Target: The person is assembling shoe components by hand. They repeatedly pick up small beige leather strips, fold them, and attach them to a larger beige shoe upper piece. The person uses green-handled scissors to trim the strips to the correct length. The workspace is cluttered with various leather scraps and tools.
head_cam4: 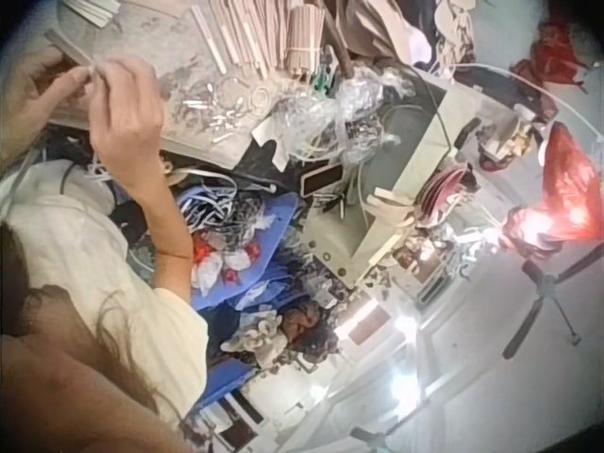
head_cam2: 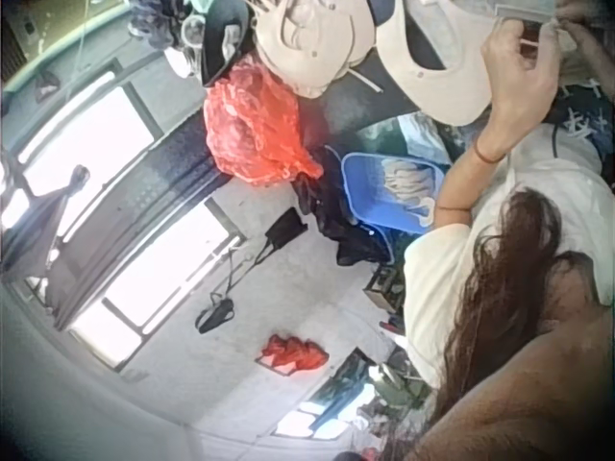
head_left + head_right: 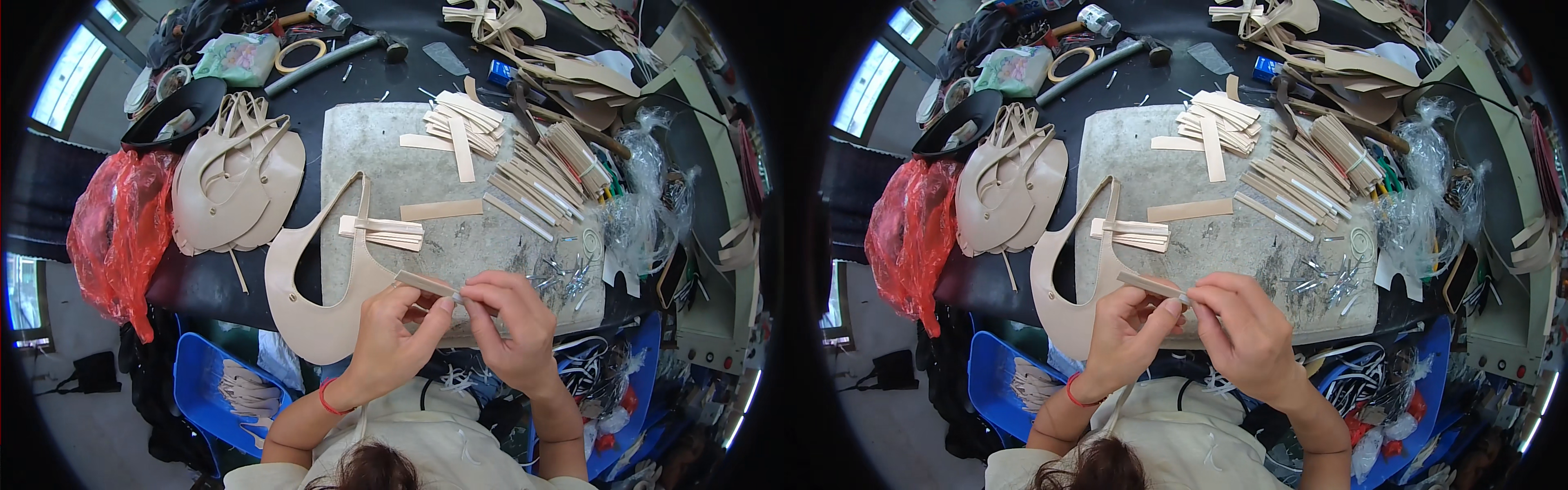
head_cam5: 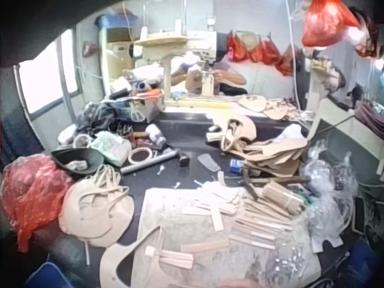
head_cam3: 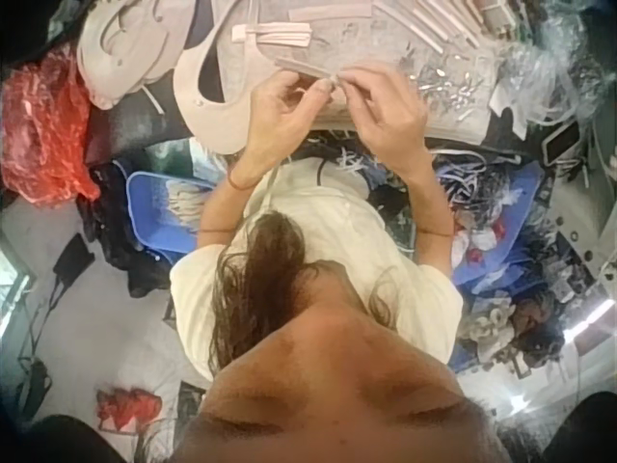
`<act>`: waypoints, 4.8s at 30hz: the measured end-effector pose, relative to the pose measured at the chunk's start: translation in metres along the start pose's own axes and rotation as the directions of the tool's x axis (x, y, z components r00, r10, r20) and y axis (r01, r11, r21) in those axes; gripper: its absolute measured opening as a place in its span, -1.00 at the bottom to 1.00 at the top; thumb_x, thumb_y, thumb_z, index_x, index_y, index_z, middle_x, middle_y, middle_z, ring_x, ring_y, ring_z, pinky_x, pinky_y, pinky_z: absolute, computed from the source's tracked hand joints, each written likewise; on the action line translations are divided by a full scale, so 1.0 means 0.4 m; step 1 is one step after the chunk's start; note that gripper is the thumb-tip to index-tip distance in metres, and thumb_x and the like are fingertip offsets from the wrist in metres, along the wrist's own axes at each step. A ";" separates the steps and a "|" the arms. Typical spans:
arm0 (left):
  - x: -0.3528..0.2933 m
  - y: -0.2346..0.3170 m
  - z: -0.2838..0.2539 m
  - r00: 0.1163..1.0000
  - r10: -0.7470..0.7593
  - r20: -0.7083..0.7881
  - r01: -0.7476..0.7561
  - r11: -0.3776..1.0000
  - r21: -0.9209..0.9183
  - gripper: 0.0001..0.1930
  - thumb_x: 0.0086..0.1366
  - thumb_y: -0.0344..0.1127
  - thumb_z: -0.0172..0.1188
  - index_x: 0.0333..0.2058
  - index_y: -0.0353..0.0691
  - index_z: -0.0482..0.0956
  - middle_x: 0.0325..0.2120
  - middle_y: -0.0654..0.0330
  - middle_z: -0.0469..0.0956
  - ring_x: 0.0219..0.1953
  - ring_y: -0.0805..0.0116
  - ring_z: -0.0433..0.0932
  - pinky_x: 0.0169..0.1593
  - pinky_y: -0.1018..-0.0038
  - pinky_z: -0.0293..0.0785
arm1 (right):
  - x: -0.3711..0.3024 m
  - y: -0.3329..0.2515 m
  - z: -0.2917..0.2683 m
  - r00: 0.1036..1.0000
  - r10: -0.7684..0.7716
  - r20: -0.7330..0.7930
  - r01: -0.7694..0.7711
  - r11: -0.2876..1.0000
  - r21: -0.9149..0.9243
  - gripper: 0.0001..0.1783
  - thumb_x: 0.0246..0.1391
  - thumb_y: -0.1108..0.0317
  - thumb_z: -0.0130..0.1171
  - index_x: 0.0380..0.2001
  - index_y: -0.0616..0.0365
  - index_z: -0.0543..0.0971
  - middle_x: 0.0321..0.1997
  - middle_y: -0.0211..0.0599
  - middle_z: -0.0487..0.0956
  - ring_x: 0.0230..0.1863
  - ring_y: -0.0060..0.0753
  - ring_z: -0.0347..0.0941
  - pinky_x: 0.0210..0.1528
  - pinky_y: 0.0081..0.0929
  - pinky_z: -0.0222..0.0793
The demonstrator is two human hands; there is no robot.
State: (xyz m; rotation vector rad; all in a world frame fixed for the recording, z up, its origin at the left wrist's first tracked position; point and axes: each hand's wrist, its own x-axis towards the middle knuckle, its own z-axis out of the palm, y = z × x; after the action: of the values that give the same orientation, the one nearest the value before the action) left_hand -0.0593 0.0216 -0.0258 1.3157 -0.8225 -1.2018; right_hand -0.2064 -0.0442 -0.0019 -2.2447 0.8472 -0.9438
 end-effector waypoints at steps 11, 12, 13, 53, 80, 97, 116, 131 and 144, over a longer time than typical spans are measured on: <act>-0.019 0.020 0.011 0.968 0.251 -0.015 -0.235 0.924 0.303 -0.96 0.15 -0.55 0.17 -0.39 -0.36 0.54 -0.45 0.12 0.55 -0.47 0.42 0.60 -0.38 0.54 0.53 | -0.016 0.013 0.028 0.984 -0.175 -0.037 0.172 0.983 -0.069 -0.84 -0.05 0.55 0.17 -0.32 0.31 0.50 -0.37 -0.25 0.48 -0.47 -0.35 0.38 -0.47 -0.48 0.29; -0.024 0.008 0.018 0.981 0.187 -0.055 -0.174 0.967 0.187 -0.97 0.17 -0.55 0.16 -0.39 -0.37 0.54 -0.43 0.12 0.56 -0.44 0.42 0.60 -0.36 0.53 0.55 | -0.024 0.015 0.036 0.998 0.037 -0.044 -0.030 0.989 0.144 -0.86 0.00 0.54 0.14 -0.32 0.31 0.50 -0.35 -0.24 0.49 -0.46 -0.41 0.39 -0.48 -0.50 0.30; -0.023 -0.001 0.023 0.990 0.114 -0.086 -0.108 0.992 0.067 -0.97 0.19 -0.54 0.14 -0.40 -0.38 0.54 -0.41 0.12 0.56 -0.42 0.42 0.60 -0.33 0.53 0.56 | -0.034 0.015 0.042 0.970 0.244 -0.012 -0.225 0.910 0.349 -0.89 0.05 0.53 0.12 -0.32 0.32 0.50 -0.34 -0.23 0.50 -0.46 -0.46 0.39 -0.49 -0.53 0.31; 0.016 0.017 -0.028 0.970 -0.161 0.180 0.207 0.938 -0.279 -0.78 0.42 -0.44 -0.21 -0.05 -0.45 0.25 -0.11 -0.03 0.42 -0.06 0.27 0.52 0.03 0.41 0.54 | -0.015 0.034 -0.027 0.735 0.549 0.399 -0.678 0.562 0.475 -0.77 0.04 0.51 0.24 -0.20 0.26 0.53 -0.45 -0.37 0.57 -0.48 -0.67 0.49 -0.43 -0.71 0.43; 0.059 0.041 -0.236 0.844 0.537 -0.014 -0.149 0.259 0.954 -0.65 0.18 -0.45 0.14 -0.04 -0.34 0.42 -0.15 -0.11 0.47 -0.18 -0.07 0.49 -0.09 0.23 0.42 | 0.015 0.008 0.000 0.983 0.179 0.030 -0.178 0.984 -0.028 -0.80 0.09 0.58 0.09 -0.17 0.27 0.48 -0.23 -0.08 0.58 -0.32 -0.19 0.55 -0.25 -0.42 0.46; 0.098 0.174 -0.196 0.562 0.469 0.681 -0.787 0.049 0.615 -0.61 -0.02 -0.60 0.20 -0.14 -0.24 0.57 0.04 0.03 0.42 0.15 0.03 0.37 0.21 0.15 0.31 | 0.031 -0.042 0.081 0.779 0.385 0.495 -0.616 0.321 0.719 -0.72 0.11 0.49 0.18 -0.15 0.19 0.33 -0.18 -0.35 0.50 -0.24 -0.70 0.41 -0.19 -0.67 0.40; -0.082 0.032 -0.190 0.976 -0.206 -0.074 0.191 0.966 -0.173 -0.52 0.17 -0.59 0.20 0.07 -0.45 0.31 -0.17 0.05 0.50 -0.13 0.41 0.54 -0.01 0.54 0.50 | 0.078 -0.041 0.118 0.822 0.276 0.498 -0.492 0.785 0.377 -0.86 0.06 0.48 0.20 -0.29 0.25 0.62 -0.45 -0.31 0.54 -0.48 -0.64 0.40 -0.46 -0.65 0.29; -0.079 0.022 -0.198 0.980 -0.192 -0.053 0.163 0.924 -0.347 -0.73 0.32 -0.51 0.04 -0.02 -0.42 0.37 -0.15 0.10 0.47 -0.19 0.41 0.57 -0.12 0.54 0.55 | 0.081 -0.045 0.145 0.822 0.247 0.514 -0.474 0.797 0.375 -0.89 0.01 0.49 0.21 -0.36 0.29 0.59 -0.52 -0.38 0.47 -0.60 -0.68 0.27 -0.58 -0.64 0.14; -0.097 0.035 -0.199 0.977 -0.213 -0.016 0.201 0.943 -0.265 -0.74 0.29 -0.48 0.15 -0.07 -0.47 0.47 -0.27 0.09 0.59 -0.23 0.47 0.59 -0.18 0.62 0.53 | 0.067 -0.107 0.144 0.859 0.304 0.412 -0.422 0.876 0.234 -0.82 0.06 0.48 0.18 -0.29 0.27 0.41 -0.48 -0.22 0.54 -0.55 -0.46 0.50 -0.53 -0.55 0.37</act>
State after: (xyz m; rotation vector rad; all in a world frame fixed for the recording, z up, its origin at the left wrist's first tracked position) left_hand 0.0101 0.0778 -0.0159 1.2256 -0.4802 -1.3899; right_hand -0.1332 -0.0220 0.0042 -1.8075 0.8431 -0.4248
